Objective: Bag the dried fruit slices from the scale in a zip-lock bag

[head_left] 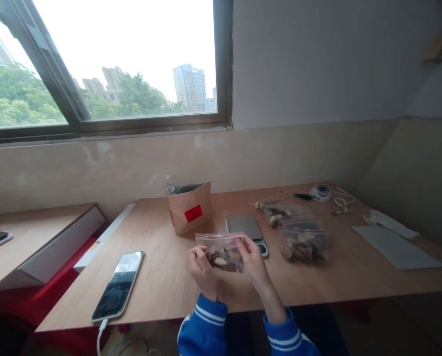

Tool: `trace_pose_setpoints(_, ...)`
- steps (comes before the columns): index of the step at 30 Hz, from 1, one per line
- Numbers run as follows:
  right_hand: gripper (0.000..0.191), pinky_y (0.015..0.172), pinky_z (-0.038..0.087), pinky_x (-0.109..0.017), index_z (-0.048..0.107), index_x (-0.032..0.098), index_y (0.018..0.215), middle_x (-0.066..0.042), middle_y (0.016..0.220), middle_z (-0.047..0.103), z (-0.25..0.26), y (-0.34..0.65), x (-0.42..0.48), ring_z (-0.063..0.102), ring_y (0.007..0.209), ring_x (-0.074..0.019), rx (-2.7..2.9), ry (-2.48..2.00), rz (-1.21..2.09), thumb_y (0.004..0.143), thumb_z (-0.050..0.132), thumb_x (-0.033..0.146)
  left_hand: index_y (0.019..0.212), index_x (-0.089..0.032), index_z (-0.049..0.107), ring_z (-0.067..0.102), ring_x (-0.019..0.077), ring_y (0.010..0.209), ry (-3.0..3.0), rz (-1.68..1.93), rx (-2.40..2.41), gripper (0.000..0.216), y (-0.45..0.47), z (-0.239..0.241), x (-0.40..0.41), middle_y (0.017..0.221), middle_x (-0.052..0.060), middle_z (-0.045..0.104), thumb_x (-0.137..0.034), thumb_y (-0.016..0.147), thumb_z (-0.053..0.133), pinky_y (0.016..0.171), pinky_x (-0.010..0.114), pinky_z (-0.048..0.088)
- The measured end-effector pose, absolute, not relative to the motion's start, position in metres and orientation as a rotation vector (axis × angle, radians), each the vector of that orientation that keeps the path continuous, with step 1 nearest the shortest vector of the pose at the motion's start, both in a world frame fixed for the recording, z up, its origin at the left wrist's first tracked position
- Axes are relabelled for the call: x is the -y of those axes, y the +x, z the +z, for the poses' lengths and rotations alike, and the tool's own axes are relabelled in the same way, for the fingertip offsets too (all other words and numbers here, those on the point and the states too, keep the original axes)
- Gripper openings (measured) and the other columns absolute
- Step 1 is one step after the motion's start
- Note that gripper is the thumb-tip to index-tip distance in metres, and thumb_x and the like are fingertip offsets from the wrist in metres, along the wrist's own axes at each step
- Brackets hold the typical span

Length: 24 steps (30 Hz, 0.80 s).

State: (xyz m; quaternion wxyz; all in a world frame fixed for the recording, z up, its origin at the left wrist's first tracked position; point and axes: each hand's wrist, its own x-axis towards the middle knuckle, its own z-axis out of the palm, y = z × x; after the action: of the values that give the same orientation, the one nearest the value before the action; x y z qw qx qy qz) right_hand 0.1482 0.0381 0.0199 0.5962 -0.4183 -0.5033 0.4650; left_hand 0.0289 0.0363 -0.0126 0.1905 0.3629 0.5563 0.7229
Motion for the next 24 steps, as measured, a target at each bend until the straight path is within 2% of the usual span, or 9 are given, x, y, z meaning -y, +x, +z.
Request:
trace_pose_setpoints(3,0.036,0.075,0.052,-0.031,0.064,0.018,0.086,-0.007,0.083,0.071,0.019,0.161,-0.032,0.066,0.077,-0.0202,1.154,-0.991,1.069,0.084,0.054,0.052,0.108,-0.019,0.053,0.056,0.0184,0.099,0.954,1.951,-1.505,0.035,0.026,-0.011,-0.036,0.109,0.007,0.058,-0.044,0.084,0.053,0.086,0.032,0.044)
trace_pose_setpoints(5,0.038,0.074,0.052,-0.031,0.064,0.018,0.087,-0.007,0.083,0.072,0.016,0.169,-0.028,0.066,0.077,-0.0201,1.137,-1.004,1.06,0.084,0.053,0.053,0.113,-0.019,0.052,0.053,0.0208,0.11,0.975,1.818,-1.387,0.043,0.026,-0.015,-0.041,0.116,0.009,0.057,-0.045,0.08,0.059,0.095,0.035,0.04)
trace_pose_setpoints(7,0.038,0.072,0.052,-0.03,0.065,0.018,0.086,-0.007,0.081,0.072,0.011,0.176,-0.026,0.067,0.075,-0.0204,1.082,-1.009,1.048,0.083,0.053,0.054,0.113,-0.018,0.054,0.052,0.0225,0.113,0.914,1.716,-1.315,0.048,0.028,-0.019,-0.046,0.117,0.01,0.057,-0.045,0.075,0.065,0.098,0.037,0.039)
trace_pose_setpoints(11,0.039,0.07,0.054,-0.032,0.065,0.018,0.085,-0.008,0.077,0.073,0.005,0.186,-0.024,0.068,0.073,-0.0223,0.974,-0.997,1.047,0.08,0.057,0.056,0.102,-0.015,0.061,0.058,0.0222,0.103,0.852,1.627,-1.172,0.044,0.038,-0.022,-0.047,0.106,0.01,0.064,-0.046,0.072,0.068,0.091,0.035,0.043)
trace_pose_setpoints(14,0.041,0.071,0.054,-0.034,0.065,0.017,0.088,-0.008,0.077,0.073,0.004,0.192,-0.023,0.069,0.072,-0.0228,0.949,-1.008,1.027,0.079,0.058,0.056,0.093,-0.015,0.062,0.062,0.0169,0.084,0.849,1.658,-1.059,0.037,0.045,-0.019,-0.043,0.087,0.005,0.066,-0.045,0.073,0.067,0.077,0.028,0.047)
trace_pose_setpoints(17,0.041,0.07,0.053,-0.033,0.065,0.017,0.09,-0.009,0.077,0.073,0.005,0.2,-0.02,0.069,0.071,-0.0225,0.928,-1.032,0.988,0.078,0.06,0.055,0.089,-0.015,0.061,0.059,0.0113,0.071,0.792,1.719,-1.028,0.033,0.049,-0.018,-0.039,0.076,0.0,0.063,-0.042,0.072,0.069,0.067,0.022,0.045)
trace_pose_setpoints(21,0.037,0.068,0.052,-0.031,0.065,0.016,0.086,-0.008,0.078,0.073,0.006,0.213,-0.014,0.068,0.07,-0.0212,0.866,-1.064,0.89,0.072,0.068,0.05,0.09,-0.015,0.061,0.057,0.0091,0.066,0.743,1.735,-0.996,0.033,0.055,-0.023,-0.037,0.075,-0.001,0.063,-0.04,0.07,0.071,0.062,0.02,0.044)
trace_pose_setpoints(24,0.037,0.068,0.051,-0.031,0.066,0.016,0.085,-0.008,0.079,0.073,0.002,0.224,-0.012,0.067,0.07,-0.0212,0.823,-1.106,0.824,0.071,0.068,0.05,0.096,-0.016,0.063,0.059,0.0103,0.067,0.747,1.697,-0.992,0.037,0.057,-0.026,-0.035,0.082,0.002,0.066,-0.04,0.07,0.071,0.062,0.021,0.045)
